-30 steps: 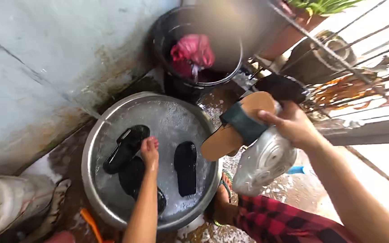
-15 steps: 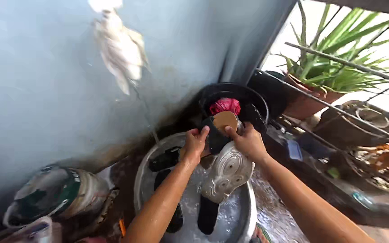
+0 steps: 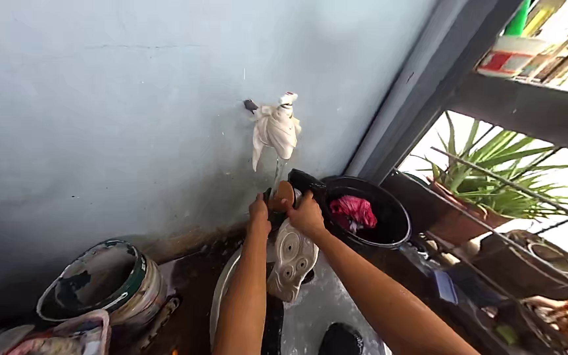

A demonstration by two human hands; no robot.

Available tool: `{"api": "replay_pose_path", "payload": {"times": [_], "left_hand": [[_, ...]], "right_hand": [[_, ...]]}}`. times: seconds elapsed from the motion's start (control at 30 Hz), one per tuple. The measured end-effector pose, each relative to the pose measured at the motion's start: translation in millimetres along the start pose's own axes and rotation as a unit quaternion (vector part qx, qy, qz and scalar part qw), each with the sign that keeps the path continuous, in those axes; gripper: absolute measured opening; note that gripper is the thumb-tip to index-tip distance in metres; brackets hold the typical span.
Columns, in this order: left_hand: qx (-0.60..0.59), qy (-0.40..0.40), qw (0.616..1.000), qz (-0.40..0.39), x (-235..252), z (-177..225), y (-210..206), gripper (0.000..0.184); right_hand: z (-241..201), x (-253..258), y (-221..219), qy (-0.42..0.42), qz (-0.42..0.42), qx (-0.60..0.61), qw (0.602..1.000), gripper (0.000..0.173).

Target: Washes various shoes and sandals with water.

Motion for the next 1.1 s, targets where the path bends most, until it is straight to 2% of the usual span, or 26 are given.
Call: {"api": "replay_pose_path", "payload": {"times": [0.07,0.13,0.2,0.27,0.33,0.43,0.5,0.53,0.6,0.63,0.7,0.8,0.87,0.93,1.1], "left_hand": [[-0.061,0.016,0.995,-0.079,4,-6,-9,0.050],[-0.072,-0.007,0.988,-0.138,4,0,-23,0.029],[-0.012,-0.023,0.995,-0.091,1,-3,-23,0.021],[0.078,-0.004,0.996,-0.034,-1,-14,-18,0.031],[0.108,0.018,0.994,-0.012,-2,-21,-13,0.044],[0.013,0.045,0.999,-0.023,3,-32,-3,0.047],[-0.118,0.067,0.984,-0.119,8,-37,-8,0.043],[-0.140,0.065,0.973,-0.170,6,-31,-13,0.035],[-0.047,0.026,0.976,-0.212,2,-17,-22,0.025],[0.043,0.001,0.980,-0.192,2,-13,-22,0.027],[0.228,-0.036,0.965,-0.126,0,-3,-23,0.031],[0.368,-0.006,0.926,-0.081,-5,3,-23,0.050],[0.334,0.016,0.940,-0.062,-6,0,-13,0.054],[0.234,0.032,0.971,-0.050,3,-10,4,0.060],[0.077,0.142,0.978,-0.130,6,-31,31,0.042]], "right_hand": [[7,5,3,-0.013,0.001,-0.008,1.000,0.079],[15,9,4,-0.016,-0.002,-0.016,1.000,0.079],[19,7,-5,-0.014,-0.014,-0.026,0.999,0.081],[28,3,-19,-0.016,-0.022,-0.022,0.999,0.083],[34,1,-29,-0.018,-0.025,-0.014,0.999,0.084],[37,2,-35,-0.019,-0.032,0.004,0.999,0.083],[42,9,-30,-0.022,-0.028,0.023,0.999,0.084],[43,13,-26,-0.024,-0.024,0.027,0.999,0.084],[41,13,-21,-0.028,-0.028,0.025,0.999,0.082],[39,12,-21,-0.028,-0.034,0.024,0.999,0.082],[37,8,-27,-0.028,-0.045,0.023,0.998,0.083],[36,4,-41,-0.032,-0.048,0.034,0.998,0.080],[35,3,-50,-0.030,-0.049,0.039,0.998,0.081],[32,2,-54,-0.023,-0.055,0.029,0.998,0.083],[27,-2,-49,0.000,-0.053,-0.064,0.997,0.083]]}}
Point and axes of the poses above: each hand's wrist, its own x-axis towards the middle knuckle, its own y-axis out of the back of the hand, z = x × y, the point moved 10 cm from there along x, towards the middle knuckle, and after that the axes turned 13 degrees about -z, right-handed, at the moved point
